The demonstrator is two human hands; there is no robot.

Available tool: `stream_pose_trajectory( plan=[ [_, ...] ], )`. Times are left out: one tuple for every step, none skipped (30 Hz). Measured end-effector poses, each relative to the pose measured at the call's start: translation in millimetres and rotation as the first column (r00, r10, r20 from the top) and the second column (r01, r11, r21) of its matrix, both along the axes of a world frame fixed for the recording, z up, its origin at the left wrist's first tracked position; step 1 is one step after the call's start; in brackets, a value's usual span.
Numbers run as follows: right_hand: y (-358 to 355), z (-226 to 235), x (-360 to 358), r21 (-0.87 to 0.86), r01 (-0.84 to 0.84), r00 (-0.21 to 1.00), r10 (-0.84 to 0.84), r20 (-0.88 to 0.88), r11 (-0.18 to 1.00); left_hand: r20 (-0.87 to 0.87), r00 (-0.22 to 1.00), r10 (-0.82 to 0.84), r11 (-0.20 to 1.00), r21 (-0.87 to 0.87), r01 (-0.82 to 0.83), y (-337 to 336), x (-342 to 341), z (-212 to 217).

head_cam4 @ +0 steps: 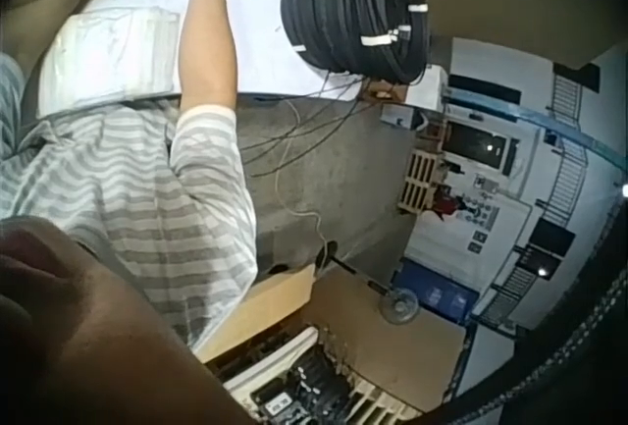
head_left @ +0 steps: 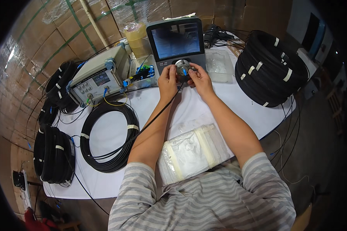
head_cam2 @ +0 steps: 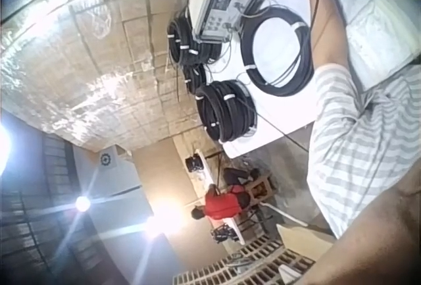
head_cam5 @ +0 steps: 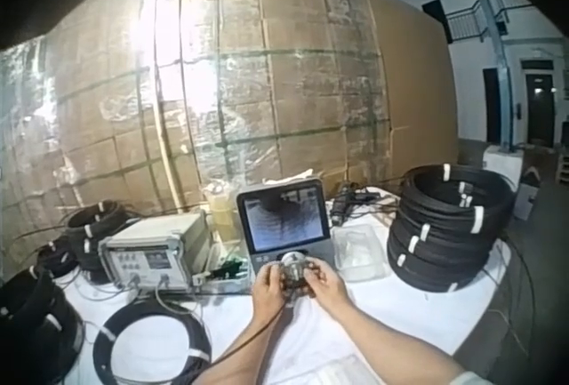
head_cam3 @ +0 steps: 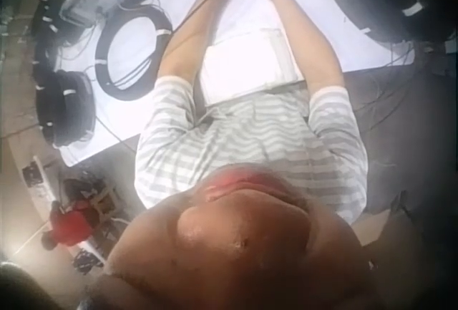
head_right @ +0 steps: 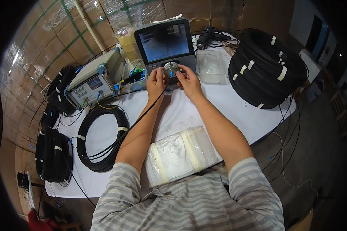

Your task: Inspecting the connector end-face of a fiber optic cable using a digital microscope.

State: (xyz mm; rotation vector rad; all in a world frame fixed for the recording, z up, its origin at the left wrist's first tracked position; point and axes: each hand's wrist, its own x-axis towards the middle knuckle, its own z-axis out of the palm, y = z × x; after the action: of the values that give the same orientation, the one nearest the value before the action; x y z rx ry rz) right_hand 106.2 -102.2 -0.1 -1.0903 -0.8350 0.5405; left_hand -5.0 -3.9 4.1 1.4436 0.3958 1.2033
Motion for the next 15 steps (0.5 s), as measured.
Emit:
stream_pose_trajectory(
  plan=[
    [0.2, 0.4, 1.2, -0.011, 0.003, 1.0, -0.003, -0.001, 1.0, -0.002, 1.0, -0.008, 1.0, -0.003, 0.008, -1.1, -1.0, 1.2],
    [0.2, 0.7, 2.3, -0.023, 0.006, 1.0, -0.006, -0.001, 1.0, 0.0, 1.0, -0.025, 1.0, -0.013, 0.025, -2.1, -1.1, 2.5],
    [0.8, 1.1, 2.5, -0.022, 0.003, 1.0, -0.003, -0.001, 1.0, 0.0, 1.0, -0.022, 1.0, -0.013, 0.022, -0.5, -2.3, 1.7],
    [1.0, 1.5, 2.9, -0.037, -0.007, 1.0, 0.006, -0.021, 0.999, 0.006, 0.999, -0.036, 0.999, -0.012, 0.036, 1.3, -3.3, 1.2],
    [1.3, 1.8, 2.7, -0.052, -0.018, 0.999, 0.015, -0.041, 0.998, 0.013, 0.999, -0.051, 0.999, -0.012, 0.051, 3.0, -4.2, 0.5],
    [1.2, 1.0, 3.3, -0.052, -0.016, 0.999, 0.013, -0.041, 0.999, 0.013, 0.999, -0.053, 0.999, -0.012, 0.053, 2.9, -3.9, 0.6],
    [1.2, 0.2, 3.6, -0.054, -0.011, 0.999, 0.009, -0.043, 0.998, 0.006, 0.998, -0.063, 0.998, -0.007, 0.063, 2.8, -3.5, 0.7],
    [1.3, -0.5, 3.9, -0.056, -0.006, 0.999, 0.004, -0.045, 0.998, -0.001, 0.997, -0.073, 0.997, -0.002, 0.073, 2.8, -3.3, 1.0],
    [1.7, -1.1, 3.4, -0.056, -0.005, 0.999, 0.003, -0.044, 0.998, 0.0, 0.997, -0.074, 0.997, -0.001, 0.074, 4.5, -3.4, -0.2],
    [2.2, -1.9, 2.6, -0.048, -0.002, 0.999, 0.0, -0.038, 0.999, -0.006, 0.996, -0.089, 0.996, 0.007, 0.089, 6.3, -4.0, -1.3],
    [2.6, -2.5, 2.0, -0.04, 0.002, 1.0, -0.003, -0.031, 0.999, -0.011, 0.995, -0.103, 0.995, 0.014, 0.103, 7.7, -4.2, -2.5],
    [2.4, -3.4, 2.7, -0.041, 0.003, 1.0, -0.004, -0.03, 0.999, -0.01, 0.995, -0.104, 0.994, 0.014, 0.104, 6.1, -3.8, -1.0],
    [2.3, -4.4, 3.6, -0.047, 0.008, 0.999, -0.009, -0.03, 0.999, -0.006, 0.993, -0.121, 0.993, 0.008, 0.121, 4.2, -3.3, 0.3],
    [2.1, -5.4, 4.4, -0.053, 0.013, 0.999, -0.015, -0.031, 0.999, -0.002, 0.99, -0.138, 0.99, 0.002, 0.138, 2.3, -2.7, 1.7],
    [2.0, -6.0, 4.9, -0.052, 0.014, 0.999, -0.015, -0.029, 0.999, -0.001, 0.99, -0.139, 0.99, 0.003, 0.139, 2.5, -2.0, 1.8]
  ],
)
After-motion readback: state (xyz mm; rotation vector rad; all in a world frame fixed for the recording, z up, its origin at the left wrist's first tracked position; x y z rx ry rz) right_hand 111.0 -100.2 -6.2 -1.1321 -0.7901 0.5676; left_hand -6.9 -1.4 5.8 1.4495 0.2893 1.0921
